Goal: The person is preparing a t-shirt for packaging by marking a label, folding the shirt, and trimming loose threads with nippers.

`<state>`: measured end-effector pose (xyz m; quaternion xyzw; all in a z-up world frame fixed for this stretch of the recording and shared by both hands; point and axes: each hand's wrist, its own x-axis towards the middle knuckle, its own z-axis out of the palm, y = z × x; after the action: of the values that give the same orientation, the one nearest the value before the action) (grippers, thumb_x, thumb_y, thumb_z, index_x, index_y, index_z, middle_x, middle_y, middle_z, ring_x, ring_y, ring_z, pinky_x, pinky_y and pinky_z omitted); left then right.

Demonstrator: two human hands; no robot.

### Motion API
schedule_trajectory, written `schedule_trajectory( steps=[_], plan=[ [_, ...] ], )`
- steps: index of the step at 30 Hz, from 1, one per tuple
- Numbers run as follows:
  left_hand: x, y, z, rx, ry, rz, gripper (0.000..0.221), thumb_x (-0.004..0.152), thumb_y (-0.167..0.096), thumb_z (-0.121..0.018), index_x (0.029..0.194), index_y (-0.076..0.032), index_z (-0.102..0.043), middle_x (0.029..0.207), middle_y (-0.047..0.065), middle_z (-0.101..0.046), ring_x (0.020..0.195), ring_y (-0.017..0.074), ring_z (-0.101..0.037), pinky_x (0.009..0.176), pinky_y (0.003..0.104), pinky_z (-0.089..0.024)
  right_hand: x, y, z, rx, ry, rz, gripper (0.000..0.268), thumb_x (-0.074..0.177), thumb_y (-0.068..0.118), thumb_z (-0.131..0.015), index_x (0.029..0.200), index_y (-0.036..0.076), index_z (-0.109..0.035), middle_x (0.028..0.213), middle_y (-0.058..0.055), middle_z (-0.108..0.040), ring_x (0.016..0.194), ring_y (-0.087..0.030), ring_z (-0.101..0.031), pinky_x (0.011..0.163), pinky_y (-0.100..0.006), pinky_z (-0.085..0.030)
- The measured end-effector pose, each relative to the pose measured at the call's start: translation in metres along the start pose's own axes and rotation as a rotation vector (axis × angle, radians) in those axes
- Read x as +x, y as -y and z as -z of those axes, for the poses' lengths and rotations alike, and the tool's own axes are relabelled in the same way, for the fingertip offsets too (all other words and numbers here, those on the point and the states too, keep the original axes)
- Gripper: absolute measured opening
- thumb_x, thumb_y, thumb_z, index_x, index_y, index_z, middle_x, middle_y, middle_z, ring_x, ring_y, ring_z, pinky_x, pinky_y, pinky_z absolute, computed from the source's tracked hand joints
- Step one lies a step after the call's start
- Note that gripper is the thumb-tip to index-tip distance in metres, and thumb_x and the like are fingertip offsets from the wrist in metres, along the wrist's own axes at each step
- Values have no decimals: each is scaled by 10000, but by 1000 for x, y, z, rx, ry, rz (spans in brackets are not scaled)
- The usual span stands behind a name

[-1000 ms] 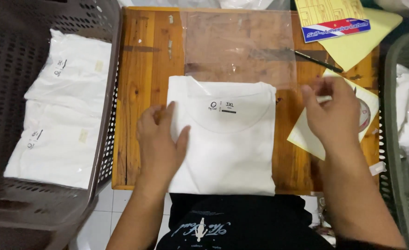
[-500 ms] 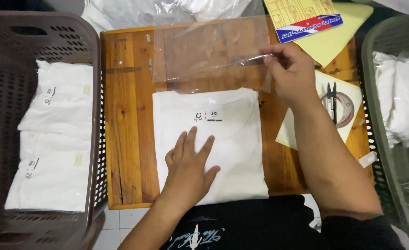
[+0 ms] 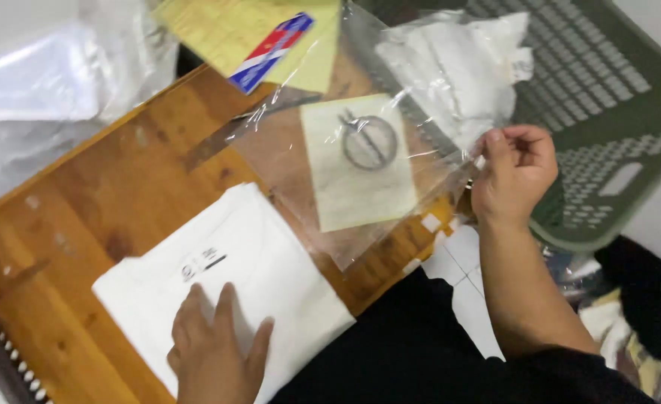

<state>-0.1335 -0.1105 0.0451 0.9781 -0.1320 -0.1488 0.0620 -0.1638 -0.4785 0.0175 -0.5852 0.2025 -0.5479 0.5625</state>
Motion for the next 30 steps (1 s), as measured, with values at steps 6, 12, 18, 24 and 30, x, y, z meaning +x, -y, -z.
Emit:
schedule_trajectory(
  steps=[6, 12, 18, 24, 30],
  plan=[
    [11, -25, -4, 118, -146, -185, 702, 579, -650, -472, 1219, -367, -421, 1382, 24, -324, 1192, 235, -373, 798, 480, -398, 14, 11, 66, -136, -421, 122, 133, 808, 63, -627, 828, 36, -498, 724, -110, -551, 624, -154, -539, 571, -258, -496],
    [24, -46, -11, 223, 1, -241, 746, 564, -635, -539, 1240, -379, -356, 1398, 9, -260, 1220, 205, -326, 764, 447, -446, 21, 20, 87, -428, -433, -282, 169, 771, 111, -616, 923, 56, -566, 791, -26, -575, 624, -86, -565, 636, -187, -477],
    [31, -56, -8, 240, 178, -126, 739, 589, -654, -522, 1252, -420, -294, 1428, -22, -162, 1270, 214, -221, 804, 472, -435, 37, 60, 68, -1033, 61, -776, 225, 828, 278, -536, 950, 119, -639, 766, -7, -594, 653, -120, -495, 609, -269, -377],
    [30, -52, -9, 269, 160, -160, 734, 599, -656, -509, 1260, -439, -275, 1427, -31, -155, 1244, 206, -244, 806, 452, -431, 42, 46, 77, -1386, 420, -825, 440, 867, 359, -426, 1124, 14, -521, 1032, -204, -574, 967, -359, -521, 749, -432, -424],
    [28, -36, -4, 103, 93, -339, 657, 667, -589, -499, 1257, -343, -350, 1424, 24, -177, 1242, 240, -248, 795, 477, -355, 40, 32, 84, -1585, 480, -735, 471, 902, 379, -389, 1072, -27, -556, 976, -304, -579, 930, -475, -521, 777, -495, -406]
  ],
)
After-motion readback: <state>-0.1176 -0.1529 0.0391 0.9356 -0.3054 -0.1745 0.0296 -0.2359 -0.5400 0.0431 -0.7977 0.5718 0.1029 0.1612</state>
